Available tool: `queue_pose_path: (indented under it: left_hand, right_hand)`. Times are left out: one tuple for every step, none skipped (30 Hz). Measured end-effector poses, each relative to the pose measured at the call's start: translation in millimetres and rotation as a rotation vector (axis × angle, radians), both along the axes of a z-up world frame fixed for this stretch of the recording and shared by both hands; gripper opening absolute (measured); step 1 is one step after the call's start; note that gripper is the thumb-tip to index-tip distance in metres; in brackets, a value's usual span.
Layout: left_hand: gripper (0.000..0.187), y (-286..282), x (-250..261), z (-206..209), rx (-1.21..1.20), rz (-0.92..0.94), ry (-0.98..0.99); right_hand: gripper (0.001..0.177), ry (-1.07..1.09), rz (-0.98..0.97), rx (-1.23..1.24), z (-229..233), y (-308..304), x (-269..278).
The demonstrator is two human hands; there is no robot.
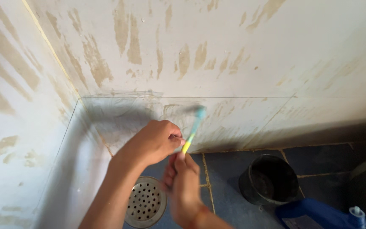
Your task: The person cleans wall tiles by scrubbing the tile surface and grout lines with a toothbrush.
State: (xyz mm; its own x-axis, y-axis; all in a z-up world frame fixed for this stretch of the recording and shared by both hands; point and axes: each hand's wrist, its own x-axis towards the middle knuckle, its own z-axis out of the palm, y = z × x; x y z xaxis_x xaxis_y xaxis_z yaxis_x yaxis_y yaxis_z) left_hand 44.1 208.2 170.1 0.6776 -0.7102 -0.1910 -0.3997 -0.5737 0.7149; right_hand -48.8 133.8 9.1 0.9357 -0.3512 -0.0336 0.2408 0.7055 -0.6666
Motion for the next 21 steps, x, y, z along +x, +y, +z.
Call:
queue_pose_path:
  left_hand:
    - [0.020, 0.1, -1.2, 6.8, 0.103, -0.025, -0.027]
    - [0.021, 1.1, -3.6, 12.0, 0.209, -0.047, -0.049]
    - [0.021, 1.5, -6.1, 16.9, 0.214, -0.047, -0.044]
    - [0.021, 1.6, -8.3, 21.7, 0.294, -0.078, -0.053]
    - [0.021, 2.2, -11.5, 26.2, 0.375, -0.109, -0.063]
    - [0.021, 3.1, -14.9, 31.0, 0.372, -0.102, -0.061]
    - [0.024, 4.6, -18.5, 35.4, 0.450, -0.108, -0.020]
    - [0.028, 3.8, -20.7, 39.6, 0.524, -0.118, 0.018]
    - [0.028, 4.0, -22.7, 42.5, 0.519, -0.115, 0.017]
    - [0.021, 6.8, -24.9, 43.6, 0.448, -0.092, 0.013]
    - [0.020, 9.3, -26.0, 43.9, 0.377, -0.070, 0.008]
    - [0.020, 13.1, -25.2, 43.8, 0.378, -0.062, 0.005]
    - [0.022, 17.0, -23.8, 43.3, 0.270, -0.024, -0.017]
    - [0.025, 19.6, -22.7, 42.1, 0.163, 0.013, -0.039]
    - [0.025, 20.6, -22.2, 40.5, 0.165, 0.018, -0.045]
    - [0.024, 20.4, -21.4, 39.3, 0.102, 0.046, -0.084]
    - [0.023, 20.4, -20.3, 37.9, 0.040, 0.075, -0.124]
    - [0.023, 20.3, -19.5, 35.2, 0.040, 0.075, -0.126]
    - [0.023, 20.0, -18.4, 32.2, -0.029, 0.065, -0.111]
    - [0.023, 19.4, -17.2, 28.8, -0.100, 0.056, -0.095]
    - [0.023, 19.0, -15.6, 25.2, -0.099, 0.057, -0.095]
  right_hand:
    - [0.034, 0.453, -0.028, -0.350, 5.1, -18.0, -23.4]
    - [0.024, 0.403, -0.012, -0.798, 16.7, -44.5, -38.4]
    - [0.022, 0.335, 0.008, -1.244, 33.0, -70.9, -52.5]
    - [0.025, 0.374, 0.049, -1.413, 54.3, -98.2, -57.9]
    - [0.027, 0.411, 0.091, -1.583, 78.8, -123.4, -58.4]
    - [0.029, 0.536, 0.146, -1.967, 105.9, -145.5, -55.4]
    - [0.032, 0.663, 0.200, -2.351, 131.9, -162.7, -51.6]
    - [0.030, 0.571, 0.108, -2.388, 153.1, -173.9, -49.1]
    - [0.029, 0.477, 0.017, -2.421, 168.5, -180.5, -46.7]
    - [0.029, 0.471, 0.012, -2.426, 178.0, -183.9, -43.1]
    - [0.030, 0.562, -0.005, -2.457, 185.0, -188.0, -40.7]
    - [0.030, 0.648, -0.021, -2.478, 186.5, -190.2, -37.8]
    - [0.030, 0.637, -0.024, -2.478, 183.4, -191.9, -34.4]
    - [0.028, 0.717, -0.016, -2.511, 176.7, -193.3, -30.7]
    - [0.026, 0.799, -0.008, -2.542, 168.1, -195.4, -26.6]
    - [0.026, 0.791, -0.013, -2.542, 157.0, -196.3, -23.3]
    - [0.023, 0.740, 0.012, -2.598, 144.7, -195.4, -20.9]
    - [0.020, 0.693, 0.040, -2.653, 135.1, -195.7, -21.1]
    - [0.020, 0.691, 0.038, -2.652, 129.3, -196.4, -21.3]
    - [0.018, 0.738, 0.081, -2.637, 126.4, -195.6, -20.6]
    - [0.016, 0.784, 0.124, -2.622, 126.3, -193.6, -18.5]
